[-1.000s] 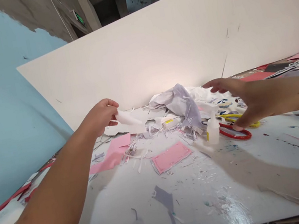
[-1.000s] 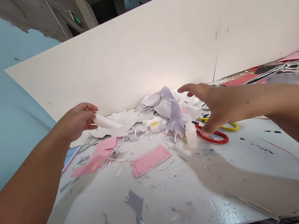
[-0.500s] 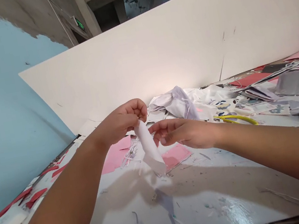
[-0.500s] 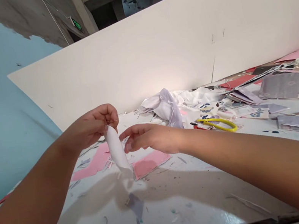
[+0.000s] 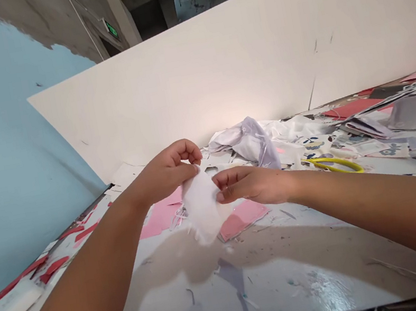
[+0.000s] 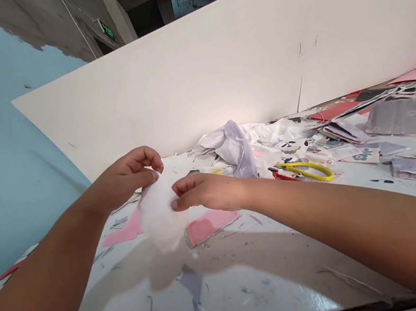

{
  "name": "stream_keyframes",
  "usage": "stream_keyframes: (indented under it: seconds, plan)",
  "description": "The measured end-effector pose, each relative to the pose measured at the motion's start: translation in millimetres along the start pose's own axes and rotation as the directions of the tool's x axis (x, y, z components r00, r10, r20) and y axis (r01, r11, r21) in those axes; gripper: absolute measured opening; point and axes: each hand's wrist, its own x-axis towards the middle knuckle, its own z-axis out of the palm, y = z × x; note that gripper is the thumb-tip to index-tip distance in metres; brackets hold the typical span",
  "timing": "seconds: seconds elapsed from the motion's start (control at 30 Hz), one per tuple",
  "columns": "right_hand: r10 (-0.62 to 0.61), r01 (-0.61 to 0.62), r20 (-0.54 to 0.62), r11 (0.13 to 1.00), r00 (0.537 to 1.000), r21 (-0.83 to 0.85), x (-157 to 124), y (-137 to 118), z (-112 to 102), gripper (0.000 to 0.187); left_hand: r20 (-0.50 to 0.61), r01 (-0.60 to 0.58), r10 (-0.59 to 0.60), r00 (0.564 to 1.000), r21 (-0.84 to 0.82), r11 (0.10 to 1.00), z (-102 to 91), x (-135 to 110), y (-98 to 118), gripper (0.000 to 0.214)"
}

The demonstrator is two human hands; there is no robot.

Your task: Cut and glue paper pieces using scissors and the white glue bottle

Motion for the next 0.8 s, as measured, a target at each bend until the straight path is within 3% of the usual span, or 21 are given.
stream_keyframes:
  seconds: [0.13, 0.27, 0.37, 0.5, 0.8]
  plan:
    - [0.044, -0.046, -0.021, 0.995, 0.999, -0.088, -5.1, 0.8, -5.5, 0.01, -0.054, 0.073, -0.067, 0.996, 0.122, 0.99, -0.1, -2.4, -10.5, 0.009]
    - [0.118, -0.159, -0.138, 0.926, 0.983, -0.342, -9.6, 0.5, -12.8, 0.011, -0.111, 0.123, -0.101, 0.989, 0.215, 0.969, 0.2, -3.7, -26.3, 0.011]
    - [0.108, -0.251, -0.27, 0.774, 0.957, -0.581, -14.6, 2.2, -20.0, 0.015, -0.164, 0.137, -0.095, 0.982, 0.273, 0.952, 1.9, -4.7, -35.4, 0.012]
    - [-0.016, -0.288, -0.337, 0.482, 0.941, -0.828, -21.5, 6.3, -29.9, 0.022, -0.172, 0.15, -0.099, 0.98, 0.316, 0.937, 6.8, -6.6, -40.2, 0.016]
    - [-0.1, -0.322, -0.332, 0.107, 0.938, -0.941, -30.0, 13.1, -39.3, 0.022, -0.142, 0.104, -0.047, 0.989, 0.43, 0.897, 30.0, -16.6, -58.9, 0.022]
